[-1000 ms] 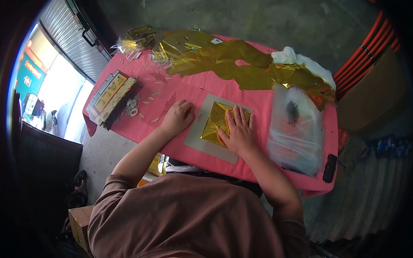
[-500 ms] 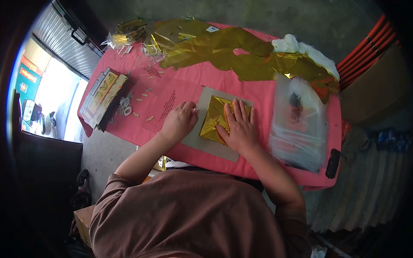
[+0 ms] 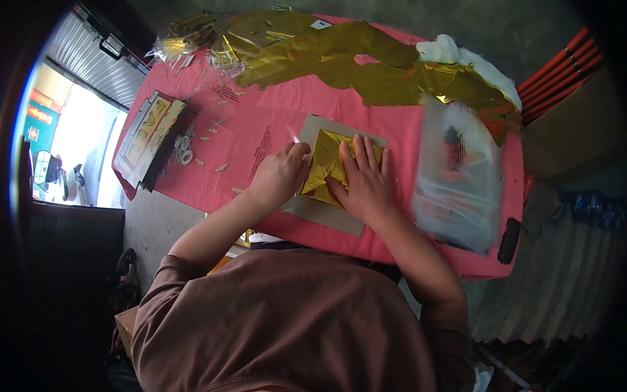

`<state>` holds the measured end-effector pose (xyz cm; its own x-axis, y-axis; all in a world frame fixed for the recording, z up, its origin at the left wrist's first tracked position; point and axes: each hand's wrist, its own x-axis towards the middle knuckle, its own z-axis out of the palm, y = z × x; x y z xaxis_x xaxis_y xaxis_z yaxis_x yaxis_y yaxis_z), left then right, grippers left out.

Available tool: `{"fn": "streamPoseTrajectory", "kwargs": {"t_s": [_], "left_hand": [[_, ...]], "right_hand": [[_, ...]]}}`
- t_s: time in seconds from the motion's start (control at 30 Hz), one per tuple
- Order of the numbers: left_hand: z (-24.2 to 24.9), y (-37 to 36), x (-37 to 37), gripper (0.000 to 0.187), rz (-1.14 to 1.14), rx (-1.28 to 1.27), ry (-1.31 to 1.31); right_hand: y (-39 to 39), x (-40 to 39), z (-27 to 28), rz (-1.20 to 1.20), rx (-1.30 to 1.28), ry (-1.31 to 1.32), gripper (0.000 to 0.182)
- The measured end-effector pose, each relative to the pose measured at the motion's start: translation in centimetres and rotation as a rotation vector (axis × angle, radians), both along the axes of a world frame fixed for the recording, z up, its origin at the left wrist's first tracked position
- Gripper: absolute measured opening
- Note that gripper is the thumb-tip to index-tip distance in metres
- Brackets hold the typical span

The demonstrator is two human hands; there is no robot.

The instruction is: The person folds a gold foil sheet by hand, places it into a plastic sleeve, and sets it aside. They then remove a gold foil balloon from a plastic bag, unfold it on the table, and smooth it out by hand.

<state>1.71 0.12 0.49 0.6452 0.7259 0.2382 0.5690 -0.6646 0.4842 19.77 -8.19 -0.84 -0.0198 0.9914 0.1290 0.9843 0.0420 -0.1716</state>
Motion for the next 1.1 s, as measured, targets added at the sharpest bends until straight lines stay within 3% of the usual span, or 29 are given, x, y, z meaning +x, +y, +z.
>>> {"fn": "streamPoseTrajectory", "kwargs": {"t_s": [0.37,0.5,0.57,0.77,0.9,1.1], "left_hand": [[-0.4,-0.7,1.5,0.020,-0.120,0.148,0.026],[-0.7,-0.5,1.0,0.025,-0.152,0.076,0.063],[-0.9,-0.3,1.0,0.016,-0.124,0.084,-0.002],[-1.1,-0.2,1.3,0.016,-0.076,0.068,0.004],[-1.3,-0.3,1.3,0.016,-0.068,0.076,-0.007],[-0.4,-0.2,0.9,0.016,-0.116,0.022,0.031]], "right_hand": [[-0.1,-0.1,0.0,-0.016,-0.026,-0.007,0.071],[0.0,0.0,0.1,-0.019,-0.083,0.037,0.078],[0.0,0.3,0.2,0.000,-0.138,0.083,0.090],[-0.6,2.6,2.1,0.062,-0.340,0.059,0.107],[-1.3,4.5,4.0,0.062,-0.497,0.147,0.111],[-1.7,5.7,4.3,0.112,-0.516,0.144,0.111]]}}
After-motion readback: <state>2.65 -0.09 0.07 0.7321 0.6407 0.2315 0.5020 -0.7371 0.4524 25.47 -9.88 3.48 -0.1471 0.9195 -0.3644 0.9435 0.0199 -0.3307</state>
